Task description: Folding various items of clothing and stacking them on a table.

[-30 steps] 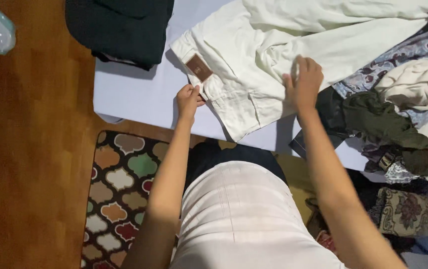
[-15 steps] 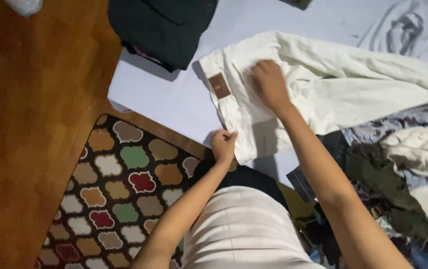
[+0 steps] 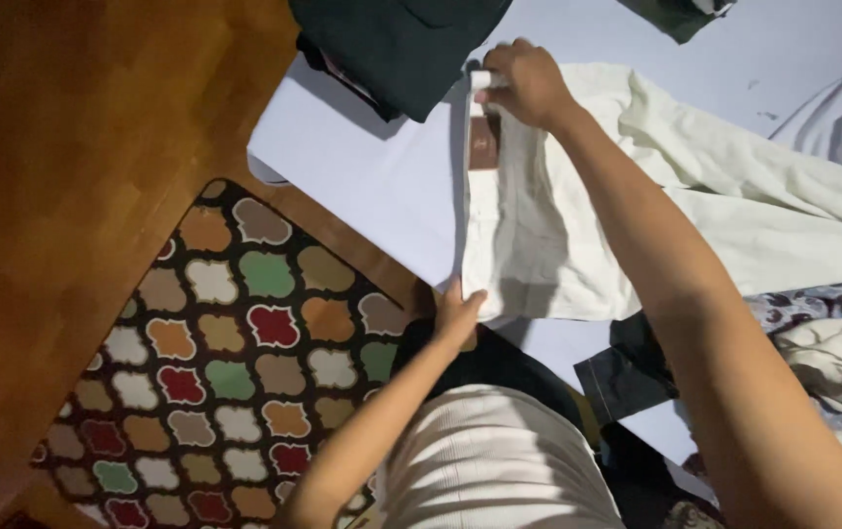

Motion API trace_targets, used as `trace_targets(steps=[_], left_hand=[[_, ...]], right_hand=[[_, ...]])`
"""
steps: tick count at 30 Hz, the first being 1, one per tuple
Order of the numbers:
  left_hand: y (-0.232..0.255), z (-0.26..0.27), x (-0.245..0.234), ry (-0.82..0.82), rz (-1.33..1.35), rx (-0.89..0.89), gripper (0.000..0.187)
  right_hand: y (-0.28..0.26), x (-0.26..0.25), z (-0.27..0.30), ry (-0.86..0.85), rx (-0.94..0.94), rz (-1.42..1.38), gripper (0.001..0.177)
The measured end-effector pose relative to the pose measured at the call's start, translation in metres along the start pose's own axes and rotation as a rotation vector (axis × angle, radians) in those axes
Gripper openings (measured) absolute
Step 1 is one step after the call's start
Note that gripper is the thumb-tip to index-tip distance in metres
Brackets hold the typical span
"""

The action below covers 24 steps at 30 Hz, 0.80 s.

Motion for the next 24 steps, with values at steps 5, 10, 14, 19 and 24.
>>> trace_targets(steps=[5, 10, 14, 19, 24], left_hand=[[0.038, 0.016, 0.005, -0.142, 0.234, -0.111, 0.039], [0.089, 0.049, 0.027, -0.153, 0.578, -0.255, 0.07], [0.039, 0.016, 0.034, -0.215, 0.628, -0.268, 0.042], [0.078, 0.043, 0.042, -0.154, 0.467, -0.271, 0.063], [0.085, 0.053, 0.047, -0.147, 0.559, -0.373, 0.053]], right_hand=[[-0.022, -0.09, 0.035, 0.104, -0.081, 0.298, 0.03], [-0.068, -0.071, 0.125, 0.154, -0.308, 0.431, 0.028], [-0.125, -0.077, 0.213, 0.103, -0.184, 0.275, 0.022], [-0.178, -0.115, 0.252, 0.225, 0.045, 0.008, 0.024], [-0.185, -0.121, 0.267, 0.274, 0.17, -0.056, 0.03]])
Point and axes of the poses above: each hand's wrist, its own z-axis away from the middle knuckle, its own x-axis out of the palm, y = z × x, the point moved 9 cm from there along -z, towards the middle knuckle, and after that the axes turned 14 degrees about z, right-handed, at the moved point
